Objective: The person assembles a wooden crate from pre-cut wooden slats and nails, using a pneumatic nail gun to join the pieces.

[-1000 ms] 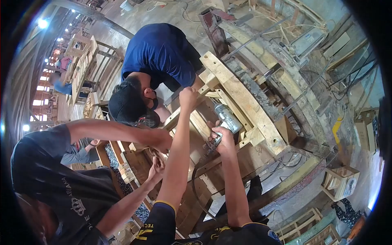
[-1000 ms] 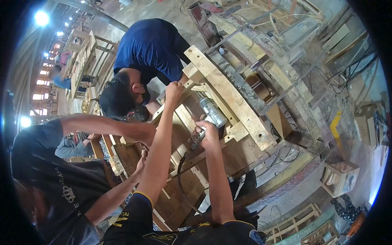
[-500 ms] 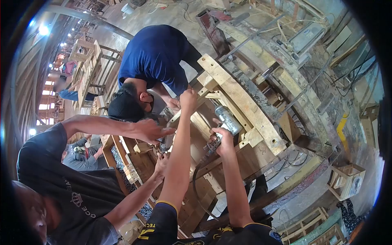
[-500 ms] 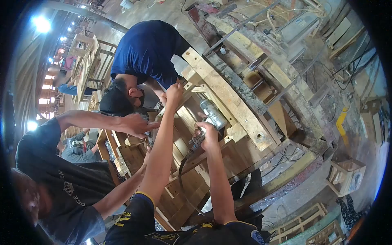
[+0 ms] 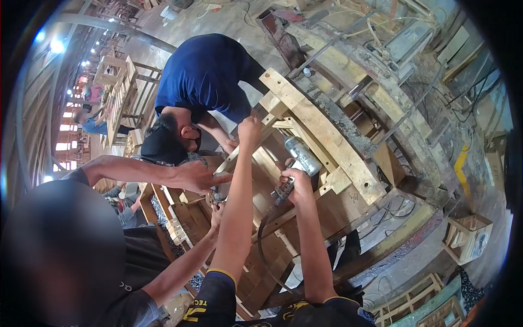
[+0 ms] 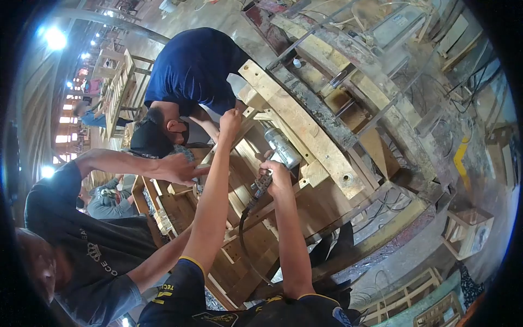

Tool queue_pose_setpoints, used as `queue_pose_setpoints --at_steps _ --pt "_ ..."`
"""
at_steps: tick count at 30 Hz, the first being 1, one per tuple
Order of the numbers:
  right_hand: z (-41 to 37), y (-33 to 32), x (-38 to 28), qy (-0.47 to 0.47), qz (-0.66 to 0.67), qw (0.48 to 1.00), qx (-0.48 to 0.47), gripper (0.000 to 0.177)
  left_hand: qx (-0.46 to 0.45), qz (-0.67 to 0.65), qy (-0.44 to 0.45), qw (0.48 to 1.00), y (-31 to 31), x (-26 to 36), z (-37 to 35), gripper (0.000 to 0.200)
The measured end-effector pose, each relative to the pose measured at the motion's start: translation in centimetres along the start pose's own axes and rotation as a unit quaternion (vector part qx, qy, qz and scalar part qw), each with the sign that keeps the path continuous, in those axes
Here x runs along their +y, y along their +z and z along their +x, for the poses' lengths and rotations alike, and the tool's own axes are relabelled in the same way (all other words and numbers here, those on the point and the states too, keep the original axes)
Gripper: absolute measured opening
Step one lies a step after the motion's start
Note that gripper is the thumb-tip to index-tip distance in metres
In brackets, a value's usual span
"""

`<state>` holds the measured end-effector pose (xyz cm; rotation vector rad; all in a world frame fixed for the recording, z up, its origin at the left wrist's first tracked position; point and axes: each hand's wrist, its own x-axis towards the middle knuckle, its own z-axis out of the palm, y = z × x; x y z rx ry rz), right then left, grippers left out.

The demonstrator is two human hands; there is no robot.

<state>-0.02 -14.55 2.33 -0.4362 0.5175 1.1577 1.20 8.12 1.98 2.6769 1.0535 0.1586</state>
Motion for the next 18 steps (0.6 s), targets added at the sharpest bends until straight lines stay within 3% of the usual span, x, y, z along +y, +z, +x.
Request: queue_pose_setpoints --at_steps 2,5,8,11,15,18 --pt "0.4 -0.5 0.2 -0.003 0.012 1.0 0.003 0.029 0.001 -0.005 0.015 1.0 -0.2 0.3 -0.2 0.032" --pt "0.6 -1.1 0.4 -0.004 -0.005 1.0 -0.018 0.029 -0.02 -0.041 -0.087 0.995 0.3 0.2 0.6 0.03" --pt "0.4 -0.7 0.3 -0.013 0.0 1.0 -0.004 0.033 -0.012 -0.026 -0.049 0.998 0.1 0.0 0.5 0.03" --pt "-0.5 0.0 -0.1 -0.039 -0.018 0.999 -0.006 0.04 -0.007 -0.107 -0.113 0.988 -0.8 0.7 0.2 0.034" --pt "-1.4 0.3 0.8 -0.06 0.028 0.997 -0.049 0.047 0.183 -0.213 -0.169 0.945 -3.2 1.3 -1.2 0.034" --pt "-4.3 0.7 0.8 -0.058 -0.028 0.994 -0.085 0.048 -0.055 -0.445 -0.261 0.855 -4.9 1.1 -3.0 0.03"
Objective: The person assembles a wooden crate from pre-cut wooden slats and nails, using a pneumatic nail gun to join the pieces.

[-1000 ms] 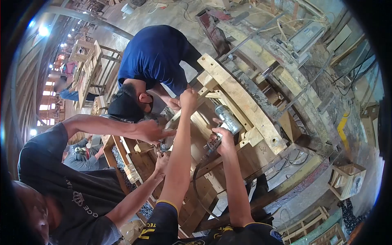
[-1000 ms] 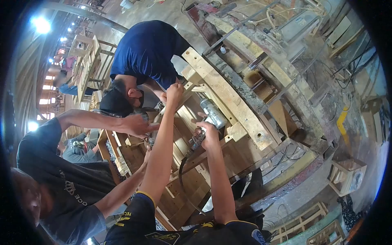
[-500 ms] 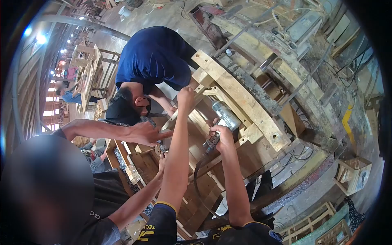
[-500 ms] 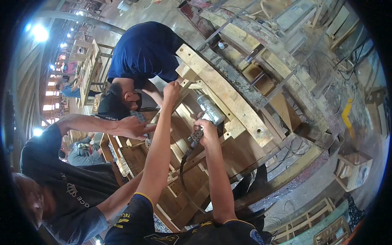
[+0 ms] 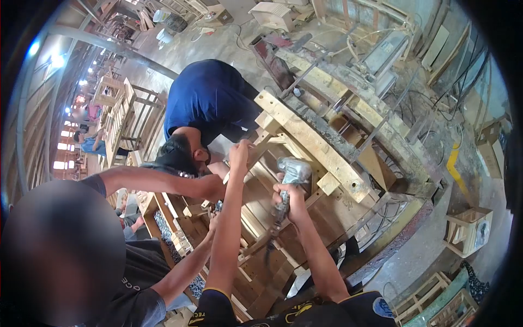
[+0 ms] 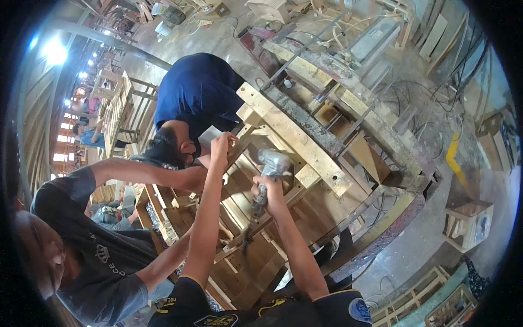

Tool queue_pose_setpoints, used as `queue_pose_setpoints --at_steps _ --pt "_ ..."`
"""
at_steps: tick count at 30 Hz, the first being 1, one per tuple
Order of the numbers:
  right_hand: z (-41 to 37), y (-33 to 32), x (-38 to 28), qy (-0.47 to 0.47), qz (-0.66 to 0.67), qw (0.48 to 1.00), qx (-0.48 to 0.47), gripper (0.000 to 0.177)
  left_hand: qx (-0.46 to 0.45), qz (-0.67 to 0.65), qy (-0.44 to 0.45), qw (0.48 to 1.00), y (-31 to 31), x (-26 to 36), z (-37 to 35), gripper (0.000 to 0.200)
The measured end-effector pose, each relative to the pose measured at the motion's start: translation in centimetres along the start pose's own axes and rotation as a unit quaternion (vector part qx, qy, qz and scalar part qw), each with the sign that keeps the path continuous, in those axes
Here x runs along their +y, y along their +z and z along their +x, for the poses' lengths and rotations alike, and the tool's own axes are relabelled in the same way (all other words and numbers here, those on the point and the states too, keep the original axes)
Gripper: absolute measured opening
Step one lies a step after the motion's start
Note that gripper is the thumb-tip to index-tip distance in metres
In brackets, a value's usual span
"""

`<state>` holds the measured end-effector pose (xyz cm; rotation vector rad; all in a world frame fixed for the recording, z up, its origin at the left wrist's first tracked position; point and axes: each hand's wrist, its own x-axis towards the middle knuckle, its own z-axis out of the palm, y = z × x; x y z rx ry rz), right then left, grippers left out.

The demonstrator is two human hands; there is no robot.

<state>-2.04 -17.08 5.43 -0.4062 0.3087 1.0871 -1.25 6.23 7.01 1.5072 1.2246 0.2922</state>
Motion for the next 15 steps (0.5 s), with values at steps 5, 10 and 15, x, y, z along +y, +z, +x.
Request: queue_pose_setpoints --at_steps 5,10,15 --pt "-5.2 4.2 -2.5 -0.192 -0.597 0.779 -0.027 0.053 -0.163 0.019 -0.069 0.984 0.5 -0.5 -3.2 0.021" --pt "-4.9 2.7 -1.8 -0.163 -0.779 0.597 -0.104 0.065 -0.211 0.12 -0.056 0.968 2.3 0.5 -3.3 0.026" --pt "-4.9 3.1 -0.8 -0.128 -0.85 0.503 -0.093 0.071 -0.122 0.366 0.289 0.876 4.3 -1.4 -1.9 0.025"
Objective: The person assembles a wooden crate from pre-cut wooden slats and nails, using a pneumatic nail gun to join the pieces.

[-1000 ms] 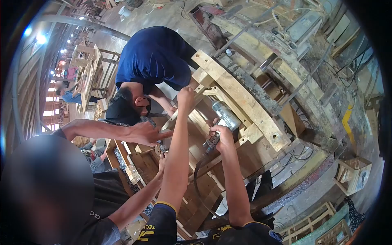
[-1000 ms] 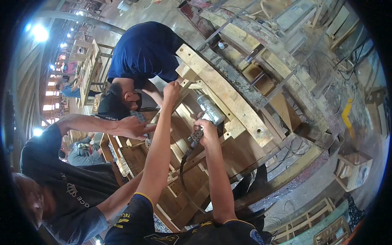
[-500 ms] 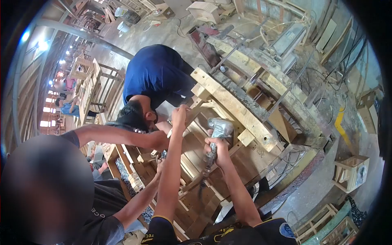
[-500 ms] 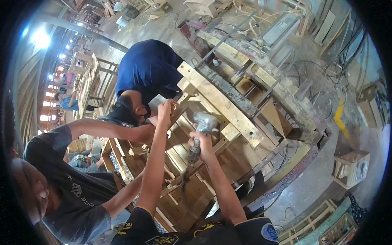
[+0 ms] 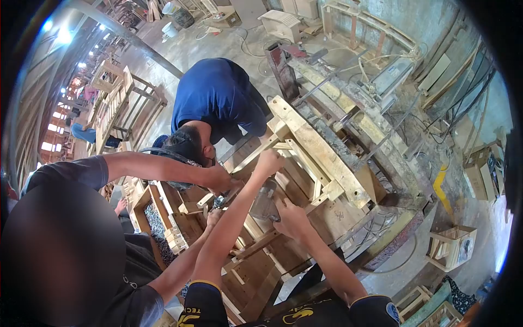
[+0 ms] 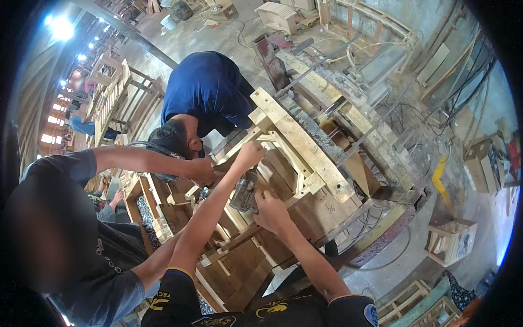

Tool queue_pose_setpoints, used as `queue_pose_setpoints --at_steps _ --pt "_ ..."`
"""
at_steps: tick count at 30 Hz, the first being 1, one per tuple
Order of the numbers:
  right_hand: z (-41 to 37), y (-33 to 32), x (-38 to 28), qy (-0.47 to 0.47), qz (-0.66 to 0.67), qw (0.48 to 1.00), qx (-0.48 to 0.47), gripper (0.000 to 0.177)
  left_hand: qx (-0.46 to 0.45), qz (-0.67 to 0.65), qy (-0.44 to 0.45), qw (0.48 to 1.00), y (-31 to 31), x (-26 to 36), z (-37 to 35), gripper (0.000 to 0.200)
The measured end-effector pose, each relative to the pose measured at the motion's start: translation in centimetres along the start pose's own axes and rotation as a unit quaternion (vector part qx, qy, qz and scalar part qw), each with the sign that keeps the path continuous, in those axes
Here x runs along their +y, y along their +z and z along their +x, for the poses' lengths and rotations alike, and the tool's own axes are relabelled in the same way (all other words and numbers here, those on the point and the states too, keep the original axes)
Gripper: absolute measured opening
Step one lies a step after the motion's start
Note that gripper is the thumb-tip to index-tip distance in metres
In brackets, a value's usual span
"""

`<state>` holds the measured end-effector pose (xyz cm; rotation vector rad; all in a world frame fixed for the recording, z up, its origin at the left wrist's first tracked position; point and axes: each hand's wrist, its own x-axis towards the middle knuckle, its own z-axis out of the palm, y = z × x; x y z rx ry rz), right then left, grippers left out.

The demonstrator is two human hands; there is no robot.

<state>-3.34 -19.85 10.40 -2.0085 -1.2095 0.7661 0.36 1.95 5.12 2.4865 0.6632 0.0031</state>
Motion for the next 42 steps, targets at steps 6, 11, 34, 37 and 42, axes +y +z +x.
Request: queue_pose_setpoints --at_steps 6,11,34,37,42 --pt "1.1 0.9 0.6 0.032 -0.051 0.998 0.004 0.062 -0.111 -0.007 -0.051 0.993 0.3 -1.8 1.6 0.024" --pt "2.3 1.3 1.1 0.037 -0.074 0.996 0.018 0.054 -0.075 -0.113 -0.056 0.989 0.2 -1.2 1.6 0.025" --pt "4.6 2.8 1.5 0.116 -0.108 0.987 -0.004 0.064 0.067 -0.003 -0.036 0.997 3.0 -0.2 1.9 0.024" --pt "5.0 2.8 0.5 0.141 -0.083 0.987 -0.007 0.063 0.085 -0.016 -0.011 0.996 2.9 -0.5 1.6 0.025" --pt "6.3 4.8 0.3 0.162 -0.057 0.984 0.041 0.073 0.172 -0.073 -0.033 0.982 -1.1 -1.5 -2.8 0.026"
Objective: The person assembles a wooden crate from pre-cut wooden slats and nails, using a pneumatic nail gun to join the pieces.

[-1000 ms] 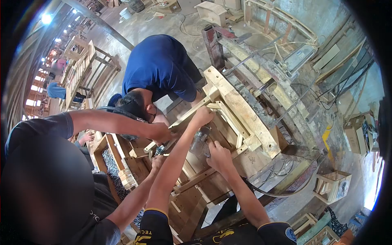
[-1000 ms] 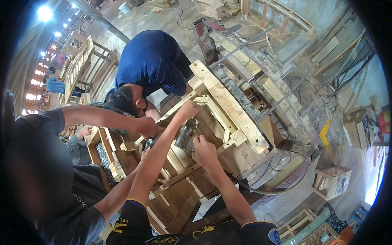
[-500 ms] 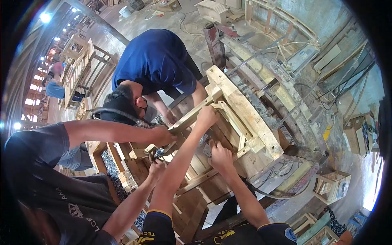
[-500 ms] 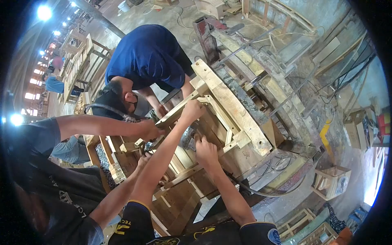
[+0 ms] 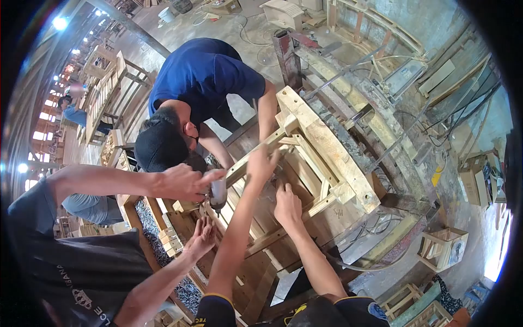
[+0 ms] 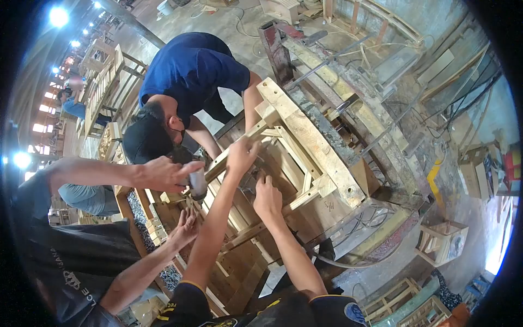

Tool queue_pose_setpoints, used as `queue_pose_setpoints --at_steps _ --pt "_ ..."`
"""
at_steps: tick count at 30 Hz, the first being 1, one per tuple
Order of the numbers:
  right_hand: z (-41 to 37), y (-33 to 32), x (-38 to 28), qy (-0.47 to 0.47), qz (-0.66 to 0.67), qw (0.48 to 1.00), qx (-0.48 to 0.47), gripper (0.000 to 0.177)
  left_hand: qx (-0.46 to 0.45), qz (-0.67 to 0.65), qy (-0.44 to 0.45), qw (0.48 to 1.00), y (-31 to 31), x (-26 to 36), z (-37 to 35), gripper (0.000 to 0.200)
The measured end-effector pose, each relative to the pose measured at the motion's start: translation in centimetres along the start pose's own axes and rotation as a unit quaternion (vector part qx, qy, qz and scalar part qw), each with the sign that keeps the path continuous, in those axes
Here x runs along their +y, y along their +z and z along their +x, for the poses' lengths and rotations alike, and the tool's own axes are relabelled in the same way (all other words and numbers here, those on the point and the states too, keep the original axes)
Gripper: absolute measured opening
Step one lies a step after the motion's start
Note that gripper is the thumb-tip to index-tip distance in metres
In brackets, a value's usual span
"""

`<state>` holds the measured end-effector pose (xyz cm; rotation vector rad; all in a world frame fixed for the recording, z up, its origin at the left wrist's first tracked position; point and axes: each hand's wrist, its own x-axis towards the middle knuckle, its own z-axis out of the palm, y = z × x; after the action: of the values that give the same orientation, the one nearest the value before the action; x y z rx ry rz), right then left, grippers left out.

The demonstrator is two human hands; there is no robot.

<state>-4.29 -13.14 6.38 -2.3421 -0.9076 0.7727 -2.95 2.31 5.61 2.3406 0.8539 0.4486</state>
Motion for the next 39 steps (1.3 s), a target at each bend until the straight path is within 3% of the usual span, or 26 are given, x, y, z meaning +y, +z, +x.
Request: queue_pose_setpoints --at_steps 1,3,8,11,15,16,19,24,31,32,35,36,37,39 --pt "-0.1 0.0 -0.6 0.007 0.007 1.0 0.002 0.073 0.021 0.004 -0.035 0.999 -0.9 -0.9 -1.4 0.027" --pt "0.1 -0.1 -1.9 0.024 0.032 0.999 0.025 0.067 0.131 -0.034 0.03 0.99 -2.5 -1.6 -4.2 0.028" --pt "0.8 1.4 -3.4 0.04 0.041 0.994 0.089 0.072 0.158 -0.027 -0.023 0.987 -3.5 -3.9 -7.0 0.039" --pt "1.2 2.0 -3.5 0.051 0.038 0.995 0.077 0.072 0.223 0.074 0.127 0.964 -2.4 -4.8 -5.7 0.04" --pt "1.9 2.2 -4.1 0.083 0.027 0.994 0.07 0.069 0.195 0.084 0.163 0.964 -3.6 -5.9 -5.0 0.051" --pt "2.1 2.3 -4.3 0.088 0.021 0.994 0.07 0.068 0.208 0.015 0.108 0.972 -2.9 -7.2 -4.7 0.057" --pt "2.2 2.8 -4.6 0.091 0.025 0.993 0.071 0.066 0.213 0.021 0.106 0.971 -3.2 -7.9 -4.1 0.058" --pt "2.5 3.8 -4.1 0.071 0.031 0.991 0.11 0.063 0.268 0.033 0.076 0.96 -2.8 -7.0 -4.0 0.032" --pt "2.3 3.1 -4.7 0.094 0.023 0.989 0.107 0.061 0.293 0.121 0.069 0.946 -2.7 -6.7 -3.9 0.024" --pt "2.1 3.2 -4.6 0.089 0.024 0.99 0.105 0.06 0.297 0.107 0.012 0.949 -2.6 -5.8 -4.1 0.017" --pt "0.8 1.0 -4.0 0.046 0.01 0.997 0.058 0.064 0.387 -0.098 -0.108 0.91 0.2 -4.3 -4.6 0.016" --pt "-0.5 0.6 -3.0 0.025 0.006 0.998 0.049 0.068 0.321 -0.223 -0.2 0.899 0.6 -3.5 -5.1 0.021" --pt "-1.5 0.3 -1.9 0.008 0.002 0.999 0.037 0.071 0.323 -0.255 -0.219 0.885 1.1 -3.0 -5.6 0.023" --pt "-4.3 -2.6 -1.6 -0.001 -0.044 0.999 -0.001 0.076 0.26 -0.528 -0.334 0.736 -1.2 -1.6 -6.5 0.025"
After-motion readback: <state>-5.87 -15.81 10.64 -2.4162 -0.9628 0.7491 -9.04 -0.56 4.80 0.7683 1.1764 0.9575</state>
